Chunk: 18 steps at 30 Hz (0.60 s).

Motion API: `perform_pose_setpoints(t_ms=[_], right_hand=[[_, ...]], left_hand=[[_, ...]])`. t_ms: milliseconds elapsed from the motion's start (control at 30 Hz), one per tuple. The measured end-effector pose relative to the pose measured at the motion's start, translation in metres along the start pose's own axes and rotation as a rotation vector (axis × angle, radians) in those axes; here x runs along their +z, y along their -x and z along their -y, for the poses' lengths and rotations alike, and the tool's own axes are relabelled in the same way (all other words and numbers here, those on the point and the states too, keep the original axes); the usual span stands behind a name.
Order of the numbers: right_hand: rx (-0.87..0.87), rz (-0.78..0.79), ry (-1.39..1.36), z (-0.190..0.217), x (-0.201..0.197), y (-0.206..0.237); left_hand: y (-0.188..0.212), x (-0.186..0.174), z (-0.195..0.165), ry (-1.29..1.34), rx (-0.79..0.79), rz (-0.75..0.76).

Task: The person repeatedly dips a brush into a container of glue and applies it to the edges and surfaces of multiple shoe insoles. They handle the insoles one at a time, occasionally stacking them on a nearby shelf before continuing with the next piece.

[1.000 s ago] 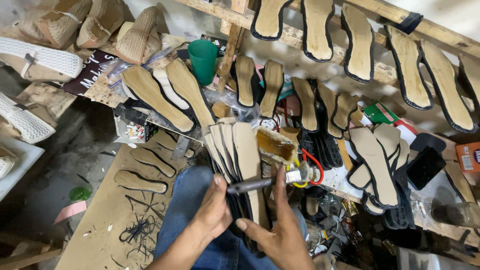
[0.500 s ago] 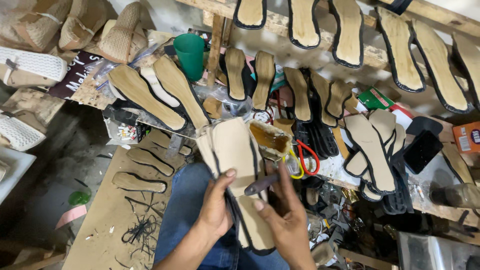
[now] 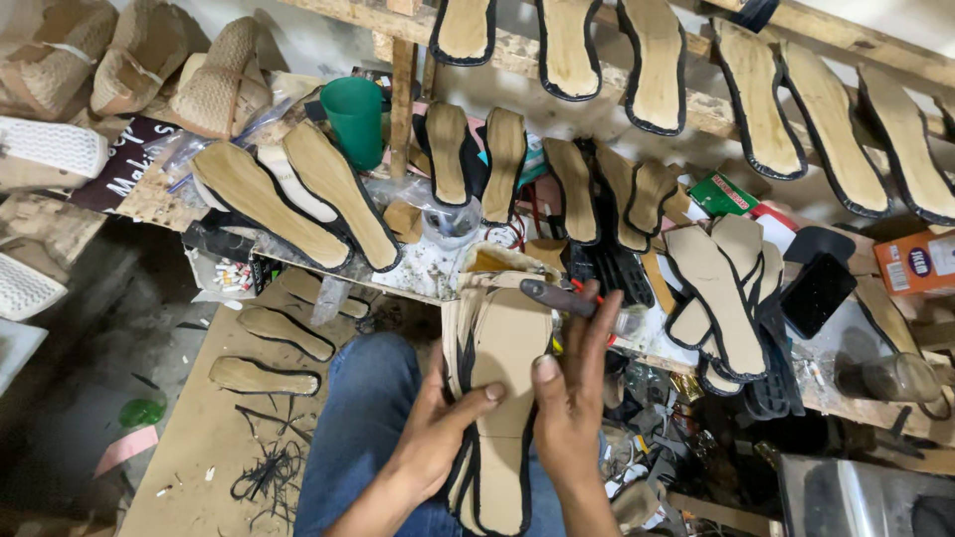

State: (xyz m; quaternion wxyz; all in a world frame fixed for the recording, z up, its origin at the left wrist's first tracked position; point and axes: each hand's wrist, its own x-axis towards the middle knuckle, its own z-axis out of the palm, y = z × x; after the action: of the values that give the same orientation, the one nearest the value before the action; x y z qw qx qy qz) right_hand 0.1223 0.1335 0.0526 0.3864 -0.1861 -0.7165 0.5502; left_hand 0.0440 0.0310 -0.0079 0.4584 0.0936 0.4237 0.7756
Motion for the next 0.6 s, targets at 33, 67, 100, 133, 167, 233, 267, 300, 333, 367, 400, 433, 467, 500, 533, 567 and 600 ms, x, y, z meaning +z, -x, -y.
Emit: perform_pose_setpoints(t_ms=[33,67,100,133,167,233,267,300,333,367,400,433,467,500,533,567,600], right_hand=[[-0.006,-0.035,0.042,0.0,0.003,-0.001],[-0.008,-0.072,0.086,0.0,0.005,-0.001],[-0.039,-0.029,0.061,-0.001,0.007,-0.001],[-0.074,0.008,0.041,-0.001,0.008,-0.001],[-0.112,0.039,0.023,-0.002,0.008,-0.001],[-0.006,-0.064,-0.126,-0.004,0.008,0.0],[0.044,-0.109,-0.204,-0.005,0.008,0.002],[0.053,-0.174,-0.256,-0.006,0.008,0.002],[0.062,-0.236,-0.309,-0.007,0.009,0.003],[0.072,-0.293,-0.364,-0.009,0.01,0.004],[0.049,-0.265,-0.25,-0.01,0.012,0.005],[0.027,-0.234,-0.138,-0.012,0.015,0.007],[0.005,-0.2,-0.029,-0.014,0.017,0.009],[0.015,-0.254,-0.115,-0.016,0.018,0.01],[0.025,-0.308,-0.204,-0.019,0.017,0.011],[0.039,-0.36,-0.289,-0.021,0.015,0.013],[0.086,-0.355,-0.243,-0.023,0.01,0.016]], left_hand=[[0.002,-0.002,0.002,-0.037,-0.012,0.019],[0.005,-0.004,0.005,-0.076,-0.029,0.039],[0.007,-0.006,0.008,-0.129,0.02,0.083],[0.008,-0.008,0.009,-0.181,0.068,0.134],[0.006,-0.01,0.01,-0.235,0.118,0.193],[0.002,-0.012,0.008,-0.114,0.033,0.062],[0.0,-0.013,0.006,-0.054,-0.005,-0.01],[0.0,-0.014,0.004,-0.011,-0.007,-0.019],[0.0,-0.014,0.001,0.033,-0.009,-0.031],[0.0,-0.012,0.0,0.078,-0.007,-0.046],[0.0,-0.009,0.0,0.054,-0.013,-0.045],[-0.001,-0.004,0.0,0.032,-0.018,-0.047],[0.0,0.001,0.001,0.009,-0.022,-0.052],[-0.001,0.003,0.0,-0.002,0.008,-0.071],[-0.003,0.004,-0.003,-0.016,0.039,-0.089],[-0.004,0.005,-0.005,-0.027,0.068,-0.11],[-0.005,0.005,-0.007,-0.004,0.096,-0.114]])
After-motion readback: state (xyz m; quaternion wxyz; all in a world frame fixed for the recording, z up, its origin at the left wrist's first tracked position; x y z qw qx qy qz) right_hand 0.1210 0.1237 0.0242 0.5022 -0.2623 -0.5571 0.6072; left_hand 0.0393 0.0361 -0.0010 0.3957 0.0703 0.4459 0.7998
